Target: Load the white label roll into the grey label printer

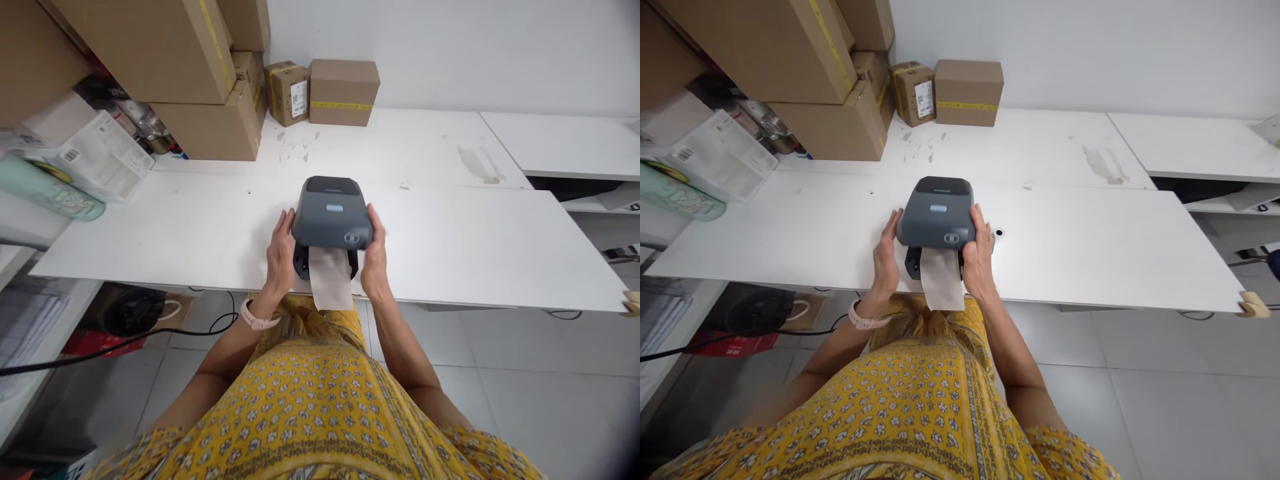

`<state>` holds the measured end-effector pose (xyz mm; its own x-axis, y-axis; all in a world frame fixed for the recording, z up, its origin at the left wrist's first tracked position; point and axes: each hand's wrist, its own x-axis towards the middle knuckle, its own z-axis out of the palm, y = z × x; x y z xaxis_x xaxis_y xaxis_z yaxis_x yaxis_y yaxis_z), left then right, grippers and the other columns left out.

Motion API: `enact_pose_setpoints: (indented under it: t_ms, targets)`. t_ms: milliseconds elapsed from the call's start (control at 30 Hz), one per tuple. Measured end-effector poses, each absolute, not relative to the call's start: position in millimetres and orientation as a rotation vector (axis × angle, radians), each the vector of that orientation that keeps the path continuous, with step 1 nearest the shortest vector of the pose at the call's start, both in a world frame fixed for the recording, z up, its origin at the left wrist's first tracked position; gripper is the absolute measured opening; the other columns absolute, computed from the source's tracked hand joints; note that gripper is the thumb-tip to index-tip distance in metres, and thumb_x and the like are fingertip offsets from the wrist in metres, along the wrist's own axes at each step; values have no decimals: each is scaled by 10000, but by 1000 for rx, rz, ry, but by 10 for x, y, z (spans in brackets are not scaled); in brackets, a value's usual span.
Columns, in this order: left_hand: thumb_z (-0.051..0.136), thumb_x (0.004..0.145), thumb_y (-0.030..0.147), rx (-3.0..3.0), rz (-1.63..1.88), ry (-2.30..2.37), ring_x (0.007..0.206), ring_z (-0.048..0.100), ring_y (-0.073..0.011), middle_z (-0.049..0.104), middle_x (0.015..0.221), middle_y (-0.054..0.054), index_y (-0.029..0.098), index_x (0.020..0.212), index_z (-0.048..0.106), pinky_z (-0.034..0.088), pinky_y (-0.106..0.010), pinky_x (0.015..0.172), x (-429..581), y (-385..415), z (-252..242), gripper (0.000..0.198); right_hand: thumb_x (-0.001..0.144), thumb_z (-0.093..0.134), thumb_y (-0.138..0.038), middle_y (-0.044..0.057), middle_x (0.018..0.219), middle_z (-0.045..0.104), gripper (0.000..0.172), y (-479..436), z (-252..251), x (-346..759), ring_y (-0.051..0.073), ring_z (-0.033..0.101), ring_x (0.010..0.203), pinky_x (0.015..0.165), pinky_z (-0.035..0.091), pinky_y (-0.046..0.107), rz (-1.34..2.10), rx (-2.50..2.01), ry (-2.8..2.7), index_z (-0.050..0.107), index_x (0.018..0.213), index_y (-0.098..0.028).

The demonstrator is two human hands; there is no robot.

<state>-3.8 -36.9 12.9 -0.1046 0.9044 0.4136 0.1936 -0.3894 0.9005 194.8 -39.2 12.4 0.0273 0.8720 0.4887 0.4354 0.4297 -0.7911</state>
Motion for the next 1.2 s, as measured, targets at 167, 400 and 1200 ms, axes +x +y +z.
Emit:
enact_pose_setpoints:
  t_ms: [167,400,1200]
  targets:
    - [327,1018,544,1439,1562,1413,1288,589,-228,661,1351,-87,214,1299,623,463,-423,1099,-55,66,242,525,997,-31,-633,49,1671,197,677,417,602,1932,273,224,1560,1227,292,557,289,-1141,-1669,-63,1611,-349]
    - [585,853,336,1604,955,1821,892,654,-203,695,1004,-70,177,1287,610,515,-346,851,-74,69,70,463,992,21,-669,76,1628,257,697,1381,951,1973,223,240,1554,1219,329,504,330,-1195,-1653,-179,1584,-360]
    - [445,852,274,2002,90,1730,1124,676,-356,691,1251,-185,142,1331,511,521,-414,881,-139,389,320,501,688,817,-522,126,1370,653,876,1008,522,1789,319,664,1186,984,529,422,779,-1332,-2775,493,1446,-225]
